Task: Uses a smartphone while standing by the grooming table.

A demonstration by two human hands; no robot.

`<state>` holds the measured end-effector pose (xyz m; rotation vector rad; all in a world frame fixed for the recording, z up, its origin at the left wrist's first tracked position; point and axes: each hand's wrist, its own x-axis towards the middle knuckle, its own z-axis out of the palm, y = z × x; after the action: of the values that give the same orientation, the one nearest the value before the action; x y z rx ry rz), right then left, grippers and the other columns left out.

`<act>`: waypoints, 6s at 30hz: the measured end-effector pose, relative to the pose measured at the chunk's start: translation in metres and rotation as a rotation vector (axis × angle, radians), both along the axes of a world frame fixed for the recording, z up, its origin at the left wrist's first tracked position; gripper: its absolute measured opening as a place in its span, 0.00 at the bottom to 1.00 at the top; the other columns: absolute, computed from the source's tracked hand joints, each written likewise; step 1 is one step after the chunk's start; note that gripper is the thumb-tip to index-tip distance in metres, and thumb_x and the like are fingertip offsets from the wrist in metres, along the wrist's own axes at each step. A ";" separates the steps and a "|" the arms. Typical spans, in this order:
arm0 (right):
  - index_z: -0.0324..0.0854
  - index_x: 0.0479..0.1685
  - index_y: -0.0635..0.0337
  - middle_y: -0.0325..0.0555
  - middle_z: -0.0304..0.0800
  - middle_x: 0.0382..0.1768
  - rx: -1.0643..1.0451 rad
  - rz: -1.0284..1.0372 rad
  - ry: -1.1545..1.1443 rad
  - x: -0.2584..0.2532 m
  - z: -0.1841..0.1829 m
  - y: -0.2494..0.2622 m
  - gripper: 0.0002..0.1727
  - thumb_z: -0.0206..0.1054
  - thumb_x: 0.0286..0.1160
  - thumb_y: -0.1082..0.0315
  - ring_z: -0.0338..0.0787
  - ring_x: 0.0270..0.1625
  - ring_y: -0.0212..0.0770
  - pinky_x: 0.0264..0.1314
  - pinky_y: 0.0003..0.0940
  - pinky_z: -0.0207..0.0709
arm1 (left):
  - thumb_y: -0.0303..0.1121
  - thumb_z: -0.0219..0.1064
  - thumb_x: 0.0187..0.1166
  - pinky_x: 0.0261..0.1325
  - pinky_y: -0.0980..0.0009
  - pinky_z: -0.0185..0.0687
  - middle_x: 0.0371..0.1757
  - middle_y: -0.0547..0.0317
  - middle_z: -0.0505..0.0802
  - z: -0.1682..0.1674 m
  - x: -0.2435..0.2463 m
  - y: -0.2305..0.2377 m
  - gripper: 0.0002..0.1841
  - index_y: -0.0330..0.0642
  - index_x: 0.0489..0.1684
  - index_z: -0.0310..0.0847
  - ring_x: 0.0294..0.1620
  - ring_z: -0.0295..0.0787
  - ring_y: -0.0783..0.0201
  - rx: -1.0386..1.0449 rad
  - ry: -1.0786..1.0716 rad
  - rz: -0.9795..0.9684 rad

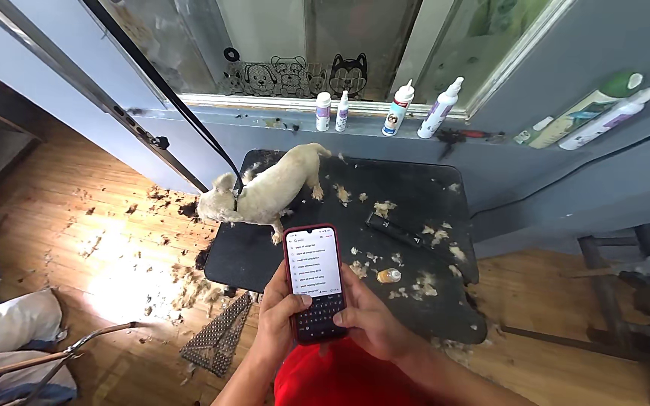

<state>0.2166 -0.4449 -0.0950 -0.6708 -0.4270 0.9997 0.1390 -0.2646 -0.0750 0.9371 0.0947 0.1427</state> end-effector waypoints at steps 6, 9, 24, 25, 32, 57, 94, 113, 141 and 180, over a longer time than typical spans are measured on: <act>0.51 0.90 0.49 0.63 0.77 0.74 -0.004 -0.006 -0.017 -0.001 -0.002 0.000 0.42 0.56 0.71 0.82 0.85 0.71 0.62 0.60 0.63 0.86 | 0.29 0.59 0.77 0.62 0.51 0.89 0.56 0.36 0.92 0.003 0.002 -0.002 0.25 0.36 0.76 0.70 0.55 0.94 0.50 0.029 0.050 0.034; 0.49 0.91 0.47 0.63 0.77 0.74 0.005 0.009 -0.036 -0.001 -0.003 -0.001 0.43 0.56 0.72 0.82 0.86 0.69 0.64 0.54 0.63 0.89 | 0.32 0.58 0.80 0.60 0.52 0.91 0.53 0.38 0.93 0.008 0.003 -0.003 0.22 0.37 0.73 0.74 0.52 0.95 0.52 0.031 0.108 0.066; 0.48 0.92 0.49 0.62 0.75 0.76 0.034 0.044 -0.082 -0.005 -0.005 -0.002 0.44 0.58 0.73 0.81 0.85 0.70 0.64 0.52 0.62 0.90 | 0.42 0.53 0.85 0.54 0.55 0.94 0.45 0.40 0.95 0.013 0.007 -0.006 0.21 0.37 0.61 0.82 0.46 0.97 0.54 0.036 0.263 0.208; 0.47 0.93 0.49 0.62 0.75 0.76 0.030 0.046 -0.081 -0.005 -0.006 -0.002 0.44 0.58 0.73 0.81 0.86 0.69 0.64 0.51 0.62 0.90 | 0.43 0.52 0.85 0.54 0.55 0.94 0.45 0.40 0.95 0.013 0.007 -0.006 0.21 0.37 0.61 0.83 0.46 0.97 0.54 0.034 0.270 0.213; 0.46 0.93 0.47 0.63 0.77 0.75 0.009 0.063 -0.070 -0.004 -0.006 -0.001 0.45 0.58 0.72 0.80 0.87 0.67 0.64 0.49 0.62 0.91 | 0.48 0.45 0.89 0.58 0.55 0.92 0.48 0.41 0.95 0.015 0.006 -0.006 0.26 0.38 0.63 0.82 0.50 0.96 0.55 0.023 0.265 0.222; 0.47 0.92 0.49 0.64 0.76 0.75 -0.007 0.051 -0.053 0.003 -0.004 -0.001 0.44 0.57 0.72 0.81 0.87 0.67 0.65 0.49 0.63 0.90 | 0.39 0.53 0.86 0.54 0.54 0.94 0.46 0.39 0.95 0.014 0.014 -0.004 0.19 0.37 0.63 0.81 0.46 0.97 0.53 0.038 0.282 0.181; 0.41 0.94 0.48 0.63 0.78 0.74 -0.008 0.017 0.037 0.000 -0.008 -0.005 0.47 0.56 0.71 0.81 0.87 0.66 0.66 0.46 0.64 0.91 | 0.58 0.52 0.86 0.62 0.56 0.91 0.53 0.42 0.94 0.010 0.012 -0.007 0.32 0.39 0.74 0.75 0.55 0.95 0.55 0.040 0.249 0.078; 0.41 0.93 0.48 0.65 0.78 0.72 0.029 0.039 0.075 -0.002 -0.006 -0.006 0.44 0.56 0.76 0.80 0.88 0.65 0.67 0.47 0.64 0.91 | 0.54 0.52 0.87 0.64 0.54 0.89 0.54 0.40 0.93 0.006 0.012 -0.006 0.29 0.37 0.72 0.75 0.56 0.94 0.54 0.009 0.208 0.032; 0.44 0.93 0.49 0.68 0.76 0.74 0.019 0.066 0.089 -0.002 -0.007 -0.002 0.37 0.51 0.84 0.70 0.85 0.69 0.69 0.52 0.67 0.89 | 0.39 0.50 0.84 0.62 0.54 0.90 0.53 0.38 0.93 0.007 0.010 -0.003 0.23 0.39 0.73 0.74 0.54 0.94 0.52 -0.036 0.275 0.036; 0.41 0.95 0.45 0.67 0.76 0.74 0.007 0.069 0.135 -0.003 -0.011 -0.005 0.41 0.52 0.80 0.73 0.85 0.68 0.69 0.50 0.67 0.89 | 0.32 0.52 0.81 0.60 0.53 0.90 0.53 0.37 0.92 0.003 0.011 -0.007 0.22 0.37 0.72 0.74 0.53 0.94 0.52 -0.051 0.316 0.059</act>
<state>0.2138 -0.4495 -0.1062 -0.5817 -0.3365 1.1016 0.1504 -0.2713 -0.0720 0.9005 0.4159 0.0452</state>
